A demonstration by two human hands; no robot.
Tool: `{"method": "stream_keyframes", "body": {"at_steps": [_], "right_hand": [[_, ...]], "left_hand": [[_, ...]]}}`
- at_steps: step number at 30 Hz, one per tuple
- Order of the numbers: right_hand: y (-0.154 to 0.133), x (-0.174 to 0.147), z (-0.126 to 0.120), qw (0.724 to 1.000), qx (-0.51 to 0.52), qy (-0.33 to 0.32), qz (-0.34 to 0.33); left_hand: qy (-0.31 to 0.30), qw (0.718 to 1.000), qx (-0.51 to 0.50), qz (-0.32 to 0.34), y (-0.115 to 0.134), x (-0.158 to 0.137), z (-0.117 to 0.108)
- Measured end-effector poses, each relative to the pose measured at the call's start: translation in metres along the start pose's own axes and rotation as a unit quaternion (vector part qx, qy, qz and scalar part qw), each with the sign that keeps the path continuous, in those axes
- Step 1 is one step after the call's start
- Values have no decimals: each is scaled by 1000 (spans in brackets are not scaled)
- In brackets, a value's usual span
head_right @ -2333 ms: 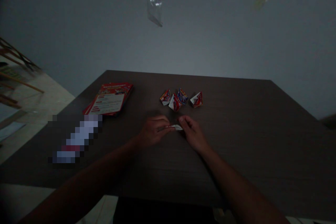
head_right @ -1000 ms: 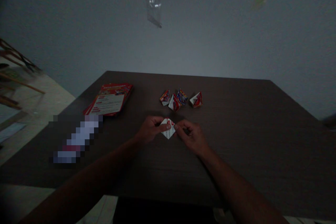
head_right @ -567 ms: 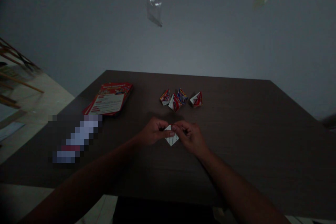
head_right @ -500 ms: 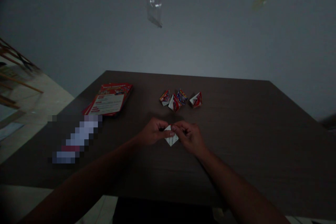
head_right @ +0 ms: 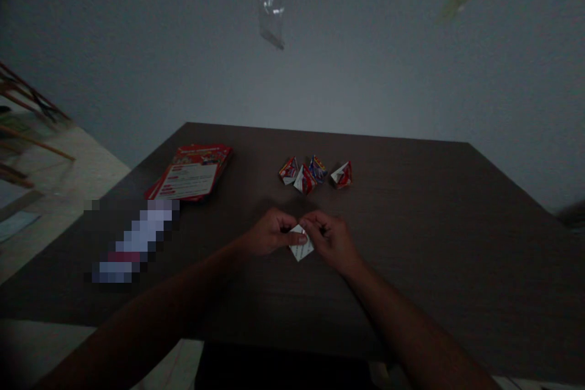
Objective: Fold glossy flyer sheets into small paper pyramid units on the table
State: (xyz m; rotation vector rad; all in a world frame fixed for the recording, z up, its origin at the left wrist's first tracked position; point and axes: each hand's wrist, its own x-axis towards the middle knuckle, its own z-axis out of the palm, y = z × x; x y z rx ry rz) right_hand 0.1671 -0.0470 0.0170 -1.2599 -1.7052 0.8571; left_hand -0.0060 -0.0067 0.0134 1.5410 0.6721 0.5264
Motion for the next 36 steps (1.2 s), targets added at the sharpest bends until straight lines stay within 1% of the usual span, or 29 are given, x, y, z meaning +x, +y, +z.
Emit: {"method": "stream_keyframes", "body": {"at_steps": [7, 15, 21, 25, 30, 36], "right_hand": [[5, 4, 3, 999, 48, -9, 21], [12, 5, 1, 1000, 24, -16, 10], [10, 5, 0, 998, 53, -18, 29], [8, 4, 0, 997, 68, -12, 35], [10, 3, 0, 997, 68, -18, 33], [8, 5, -1, 996, 79, -21, 31]], "left_hand": [[13, 1000, 8, -13, -1, 0, -5], [19, 999, 26, 1, -6, 1, -4], [13, 1000, -18, 3, 3, 1, 2], [21, 999, -21, 12, 9, -1, 3], [48, 998, -42, 22, 3, 0, -1], [50, 997, -57, 5, -4, 2, 1]]}}
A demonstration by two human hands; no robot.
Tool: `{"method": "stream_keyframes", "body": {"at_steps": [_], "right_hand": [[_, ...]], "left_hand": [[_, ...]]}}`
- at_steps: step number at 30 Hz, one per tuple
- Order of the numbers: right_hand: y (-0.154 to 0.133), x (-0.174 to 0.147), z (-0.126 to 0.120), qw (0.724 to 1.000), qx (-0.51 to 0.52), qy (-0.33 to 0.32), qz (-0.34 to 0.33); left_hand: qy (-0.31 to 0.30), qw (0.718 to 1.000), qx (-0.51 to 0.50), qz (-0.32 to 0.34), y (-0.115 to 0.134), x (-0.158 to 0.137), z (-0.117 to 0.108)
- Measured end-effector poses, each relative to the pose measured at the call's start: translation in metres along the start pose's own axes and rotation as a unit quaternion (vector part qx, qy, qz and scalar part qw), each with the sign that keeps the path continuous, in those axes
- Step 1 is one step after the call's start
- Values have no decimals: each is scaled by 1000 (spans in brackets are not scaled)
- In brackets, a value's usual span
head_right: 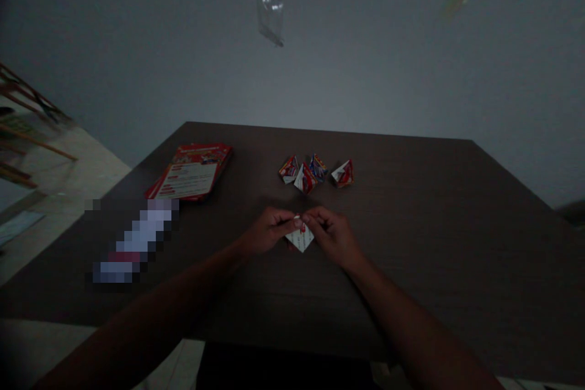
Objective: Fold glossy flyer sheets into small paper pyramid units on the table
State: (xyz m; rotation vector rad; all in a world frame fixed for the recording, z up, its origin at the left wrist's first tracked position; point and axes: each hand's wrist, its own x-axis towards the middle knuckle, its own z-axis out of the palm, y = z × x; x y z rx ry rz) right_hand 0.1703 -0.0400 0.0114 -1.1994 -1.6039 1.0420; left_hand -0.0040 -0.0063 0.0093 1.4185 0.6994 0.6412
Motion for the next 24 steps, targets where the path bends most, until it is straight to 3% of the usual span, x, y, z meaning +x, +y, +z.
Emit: {"method": "stream_keyframes", "body": {"at_steps": [4, 8, 24], "right_hand": [[2, 0, 0, 1000, 22, -7, 15], [2, -1, 1, 998, 56, 5, 27], [-6, 2, 7, 989, 124, -41, 63]], "left_hand": [[-1, 999, 47, 2, 3, -4, 4], [38, 993, 113, 22, 9, -7, 6], [125, 983, 125, 56, 9, -4, 5]]}}
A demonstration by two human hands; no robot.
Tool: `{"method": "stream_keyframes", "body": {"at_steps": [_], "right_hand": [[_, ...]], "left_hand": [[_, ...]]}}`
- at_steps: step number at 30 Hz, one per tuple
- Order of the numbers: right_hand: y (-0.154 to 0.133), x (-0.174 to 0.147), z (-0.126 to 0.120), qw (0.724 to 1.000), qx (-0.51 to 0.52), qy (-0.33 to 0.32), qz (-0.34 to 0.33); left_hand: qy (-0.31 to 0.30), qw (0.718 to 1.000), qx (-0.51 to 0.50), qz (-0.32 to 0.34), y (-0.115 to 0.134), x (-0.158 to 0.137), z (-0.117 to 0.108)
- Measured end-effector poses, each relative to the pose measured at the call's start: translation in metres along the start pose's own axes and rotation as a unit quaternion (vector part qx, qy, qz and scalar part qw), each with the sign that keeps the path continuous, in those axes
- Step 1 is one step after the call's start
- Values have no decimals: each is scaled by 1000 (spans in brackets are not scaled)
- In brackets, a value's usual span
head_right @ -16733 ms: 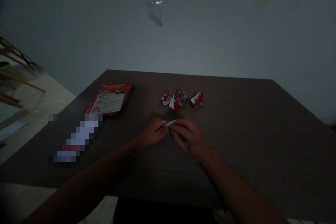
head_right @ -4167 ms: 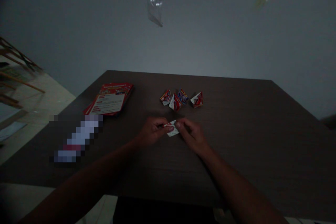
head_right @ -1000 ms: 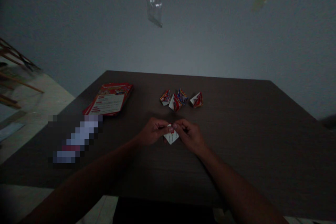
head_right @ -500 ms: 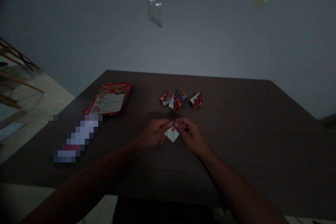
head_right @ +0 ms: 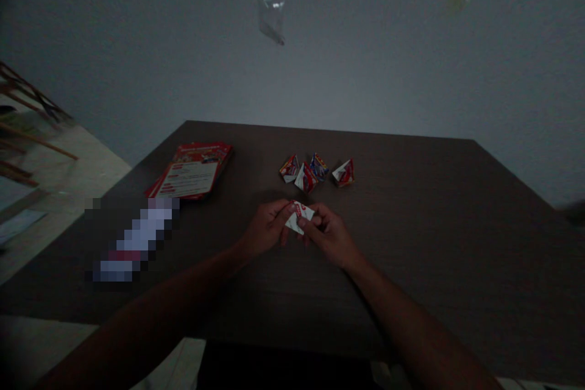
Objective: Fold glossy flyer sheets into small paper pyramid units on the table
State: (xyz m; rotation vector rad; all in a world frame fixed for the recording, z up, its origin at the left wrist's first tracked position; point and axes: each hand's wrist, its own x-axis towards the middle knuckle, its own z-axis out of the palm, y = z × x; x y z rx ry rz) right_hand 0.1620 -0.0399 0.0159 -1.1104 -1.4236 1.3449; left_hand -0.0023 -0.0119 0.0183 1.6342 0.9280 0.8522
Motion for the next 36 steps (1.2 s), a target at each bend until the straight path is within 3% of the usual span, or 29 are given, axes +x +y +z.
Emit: {"method": "stream_keyframes", "body": {"at_steps": [5, 24, 36], "right_hand": [[1, 2, 1, 998, 55, -10, 18], [0, -1, -1, 997, 69, -13, 5], [2, -1, -3, 998, 58, 17, 0]], "left_hand": [[2, 1000, -11, 7, -4, 1, 1], [-17, 994, -105, -16, -3, 4, 4], [-86, 993, -81, -15, -7, 2, -2]]}}
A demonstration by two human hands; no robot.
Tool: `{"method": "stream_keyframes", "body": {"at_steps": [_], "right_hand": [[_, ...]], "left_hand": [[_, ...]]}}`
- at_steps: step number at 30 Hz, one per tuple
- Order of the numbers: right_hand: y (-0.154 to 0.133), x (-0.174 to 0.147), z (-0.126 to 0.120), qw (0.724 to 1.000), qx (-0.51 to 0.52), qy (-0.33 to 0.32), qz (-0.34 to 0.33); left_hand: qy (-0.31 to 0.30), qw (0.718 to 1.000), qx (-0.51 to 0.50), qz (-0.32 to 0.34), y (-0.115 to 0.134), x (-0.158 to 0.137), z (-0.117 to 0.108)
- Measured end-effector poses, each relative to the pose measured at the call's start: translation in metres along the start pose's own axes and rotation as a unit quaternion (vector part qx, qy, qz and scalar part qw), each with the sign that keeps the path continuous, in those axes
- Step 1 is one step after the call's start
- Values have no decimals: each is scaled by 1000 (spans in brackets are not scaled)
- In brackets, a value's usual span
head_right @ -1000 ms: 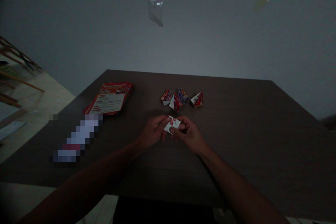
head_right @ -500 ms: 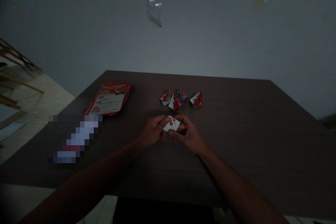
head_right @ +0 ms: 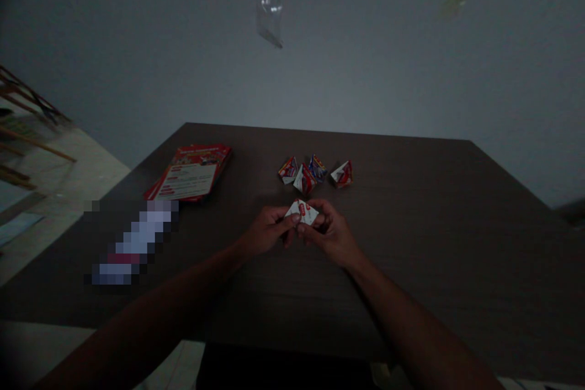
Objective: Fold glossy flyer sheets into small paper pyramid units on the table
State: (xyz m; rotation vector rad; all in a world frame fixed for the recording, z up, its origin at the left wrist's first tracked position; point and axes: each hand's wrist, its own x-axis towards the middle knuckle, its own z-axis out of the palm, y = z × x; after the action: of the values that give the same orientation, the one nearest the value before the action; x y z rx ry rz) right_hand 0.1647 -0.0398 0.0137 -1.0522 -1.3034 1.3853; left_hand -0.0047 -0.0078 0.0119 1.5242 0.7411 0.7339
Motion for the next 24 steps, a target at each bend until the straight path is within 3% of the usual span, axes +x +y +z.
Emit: {"method": "stream_keyframes", "body": {"at_steps": [9, 14, 18, 24], "right_hand": [[0, -1, -4, 998, -49, -20, -20], [1, -1, -4, 999, -41, -22, -11], [-1, -1, -3, 999, -31, -24, -5], [0, 1, -6, 996, -69, 31, -46]], "left_hand": [[-23, 999, -31, -12, 3, -1, -1], [-5, 997, -77, -19, 1, 2, 0], [16, 999, -39, -4, 3, 0, -2], [7, 1000, 22, -4, 8, -4, -2]]}}
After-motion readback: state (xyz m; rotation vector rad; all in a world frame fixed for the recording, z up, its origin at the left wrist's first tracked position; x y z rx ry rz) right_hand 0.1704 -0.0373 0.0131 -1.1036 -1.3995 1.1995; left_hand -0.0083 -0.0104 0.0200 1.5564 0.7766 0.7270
